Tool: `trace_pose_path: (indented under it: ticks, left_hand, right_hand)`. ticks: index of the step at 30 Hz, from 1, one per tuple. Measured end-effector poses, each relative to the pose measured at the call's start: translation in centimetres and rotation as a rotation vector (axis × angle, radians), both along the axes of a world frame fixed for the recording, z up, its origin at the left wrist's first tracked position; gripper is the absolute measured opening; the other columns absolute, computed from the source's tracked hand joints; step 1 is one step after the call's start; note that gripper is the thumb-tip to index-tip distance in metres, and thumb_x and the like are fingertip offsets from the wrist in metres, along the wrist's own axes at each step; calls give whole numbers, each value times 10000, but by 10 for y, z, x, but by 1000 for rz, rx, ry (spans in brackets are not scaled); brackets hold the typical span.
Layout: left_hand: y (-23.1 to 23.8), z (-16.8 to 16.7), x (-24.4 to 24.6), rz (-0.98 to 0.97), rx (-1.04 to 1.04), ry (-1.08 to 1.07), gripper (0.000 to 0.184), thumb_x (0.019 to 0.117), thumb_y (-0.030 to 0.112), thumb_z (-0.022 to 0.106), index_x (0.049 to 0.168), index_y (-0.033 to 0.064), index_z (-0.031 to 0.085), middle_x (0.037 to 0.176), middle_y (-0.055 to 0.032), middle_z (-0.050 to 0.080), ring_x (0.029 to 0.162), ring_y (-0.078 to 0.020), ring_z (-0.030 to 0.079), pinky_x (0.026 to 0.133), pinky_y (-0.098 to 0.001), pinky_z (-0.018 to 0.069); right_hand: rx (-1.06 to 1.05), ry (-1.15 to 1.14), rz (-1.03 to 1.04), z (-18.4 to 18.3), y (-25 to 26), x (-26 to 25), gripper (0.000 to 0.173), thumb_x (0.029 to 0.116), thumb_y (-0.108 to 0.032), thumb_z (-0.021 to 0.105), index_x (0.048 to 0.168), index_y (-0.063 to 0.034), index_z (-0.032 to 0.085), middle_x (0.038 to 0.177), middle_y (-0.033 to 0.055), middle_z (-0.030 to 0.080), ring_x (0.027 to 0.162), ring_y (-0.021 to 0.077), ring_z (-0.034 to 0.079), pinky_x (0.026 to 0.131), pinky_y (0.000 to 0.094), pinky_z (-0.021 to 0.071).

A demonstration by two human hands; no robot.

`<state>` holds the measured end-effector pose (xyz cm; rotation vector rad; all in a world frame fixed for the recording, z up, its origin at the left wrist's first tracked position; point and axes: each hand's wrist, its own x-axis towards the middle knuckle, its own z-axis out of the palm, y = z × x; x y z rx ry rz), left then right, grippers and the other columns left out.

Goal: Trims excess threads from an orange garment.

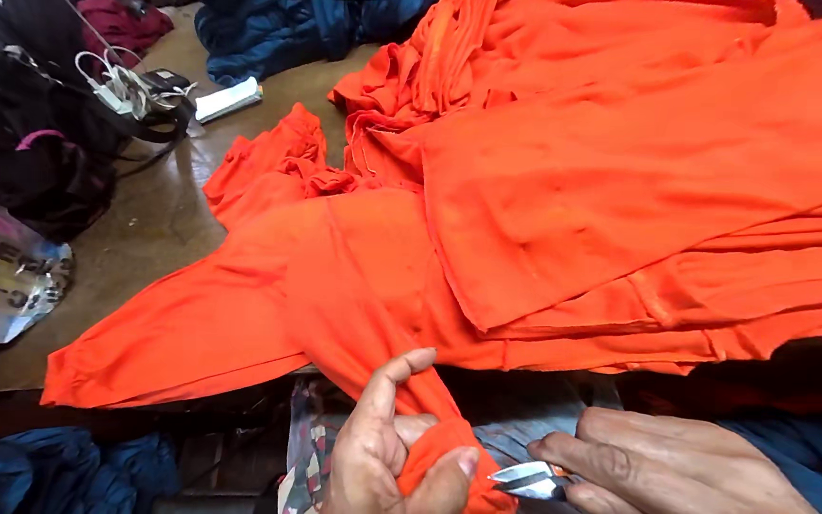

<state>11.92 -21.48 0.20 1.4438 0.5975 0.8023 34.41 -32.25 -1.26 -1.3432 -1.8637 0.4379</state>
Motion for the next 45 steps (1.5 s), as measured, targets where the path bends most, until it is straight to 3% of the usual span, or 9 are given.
trace_pose_path:
  ticks: [2, 5, 8, 11, 14, 21, 31, 45]
  left_hand:
    - [1, -2, 1, 13, 5, -4, 602, 857, -84, 679, 1403, -123, 428, 925, -66, 742, 744, -95, 722, 685, -263, 619]
    - [2, -1, 0, 5, -72, -22, 565, 862, -103, 673, 1372, -134, 431, 1050, -106, 729, 791, -120, 737, 725, -292, 637]
    - [4, 3, -1, -26, -164, -38, 496, 881, -105, 657, 1297, -139, 388, 1017, -116, 726, 808, -130, 737, 747, -302, 634]
    - [8, 1, -5, -77, -214, -86, 591, 874, -70, 669, 1407, -114, 418, 966, -112, 744, 827, -142, 743, 767, -314, 632]
    - [11, 1, -10, -131, -285, -88, 699, 844, -72, 695, 1468, -88, 381, 971, -199, 729, 844, -219, 742, 806, -371, 626]
    - [9, 4, -7, -104, -296, -50, 692, 829, -107, 681, 1455, -92, 387, 963, -192, 734, 833, -224, 746, 790, -373, 631]
    - [9, 2, -6, -102, -313, -41, 692, 832, -104, 688, 1457, -81, 392, 946, -184, 740, 831, -216, 747, 791, -365, 629]
    - [9, 1, -7, -102, -315, -35, 680, 837, -108, 669, 1456, -79, 387, 938, -183, 740, 835, -216, 747, 795, -364, 626]
  right_hand:
    - [23, -32, -12, -1, 1, -1, 344, 1087, -279, 497, 1096, -31, 735, 813, 169, 693, 716, 283, 655, 646, 397, 510]
    - [55, -55, -15, 0, 0, -1, 352, 1086, -282, 488, 1075, -30, 735, 780, 164, 680, 685, 285, 641, 615, 405, 490]
    - [52, -38, 25, 1, 0, 4, 333, 1084, -257, 497, 1062, -19, 728, 753, 150, 642, 672, 259, 597, 605, 376, 462]
    - [57, -71, 8, 1, -1, 12, 332, 1090, -265, 484, 1123, -29, 715, 784, 143, 646, 706, 245, 599, 632, 355, 474]
    - [79, -117, 1, 1, -2, 14, 324, 1083, -263, 494, 1153, -31, 709, 771, 136, 621, 701, 256, 580, 622, 363, 460]
    - [103, -101, -57, 1, -3, 2, 356, 1086, -302, 482, 1189, -51, 713, 766, 153, 633, 675, 299, 595, 601, 408, 453]
    - [107, -111, 3, -1, 1, 2, 320, 1076, -261, 513, 1144, -25, 718, 725, 130, 590, 650, 263, 546, 576, 373, 420]
    - [95, -82, -79, -4, -1, -7, 363, 1083, -315, 482, 1148, -48, 720, 768, 147, 650, 679, 281, 610, 606, 393, 463]
